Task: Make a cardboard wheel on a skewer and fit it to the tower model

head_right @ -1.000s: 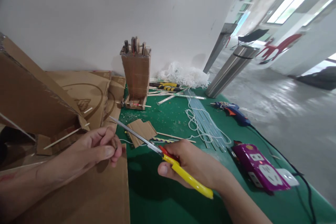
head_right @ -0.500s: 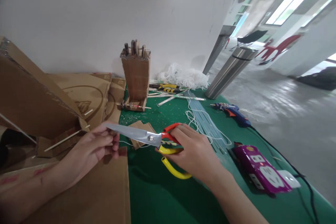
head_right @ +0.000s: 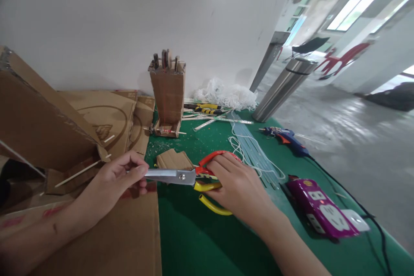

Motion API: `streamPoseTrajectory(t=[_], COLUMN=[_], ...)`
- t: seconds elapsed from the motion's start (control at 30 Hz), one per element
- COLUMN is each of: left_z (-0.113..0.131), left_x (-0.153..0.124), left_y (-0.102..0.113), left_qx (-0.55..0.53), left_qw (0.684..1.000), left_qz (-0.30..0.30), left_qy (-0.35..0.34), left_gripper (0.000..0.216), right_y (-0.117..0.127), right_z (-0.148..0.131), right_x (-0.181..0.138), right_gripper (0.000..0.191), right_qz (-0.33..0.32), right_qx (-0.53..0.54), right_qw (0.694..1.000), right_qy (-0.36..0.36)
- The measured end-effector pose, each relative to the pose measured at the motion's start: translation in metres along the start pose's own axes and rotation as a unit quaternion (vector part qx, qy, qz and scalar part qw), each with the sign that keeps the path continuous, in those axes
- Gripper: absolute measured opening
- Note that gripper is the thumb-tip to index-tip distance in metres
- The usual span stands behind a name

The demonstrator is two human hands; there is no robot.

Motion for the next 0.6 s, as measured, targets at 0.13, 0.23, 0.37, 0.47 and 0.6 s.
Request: streamPoseTrajectory(t=[0.13, 0.23, 0.37, 0.47, 0.6], left_z=[-0.004, -0.006, -0.003, -0.001, -0.003], left_x=[0.0, -0.004, -0.015, -0.019, -0.018], left_y=[0.0, -0.001, -0.004, -0.007, -0.008], left_qx=[0.008, 0.065, 0.194, 0.285, 0.337], left_qw=[1.0, 0.998, 0.976, 0.944, 0.915], left_qz=[-0.007, 0.004, -0.026, -0.083, -0.106], left_qy=[0.017, -0.012, -0.097, -0.142, -0.195], left_gripper=[0.029, 0.026, 0.028, 0.027, 0.022], right_y=[-0.001, -0.005, -0.01, -0.008, 0.007], right_z=[0.007, 0.014, 0.026, 0.031, 0.03], right_x=[-0.013, -0.028, -0.046, -0.053, -0.05], right_gripper=[0.006, 0.013, 0.031, 0.027, 0.021], right_qz=[-0.032, -0.047, -0.076, -0.116, -0.175], right_qx=[-0.017, -0.023, -0.036, -0.007, 0.095], right_qw=[0.999, 0.996, 0.984, 0.965, 0.956], right_qy=[-0.036, -0.07, -0.155, -0.235, -0.214])
Point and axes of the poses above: each hand's wrist, its own x-axis towards the middle knuckle, its own y-axis out of the back of the hand, z = x × y, the point moved 1 cm from there along x, towards the middle knuckle, and after that the axes turned 9 degrees about x, right-handed, at the moved point
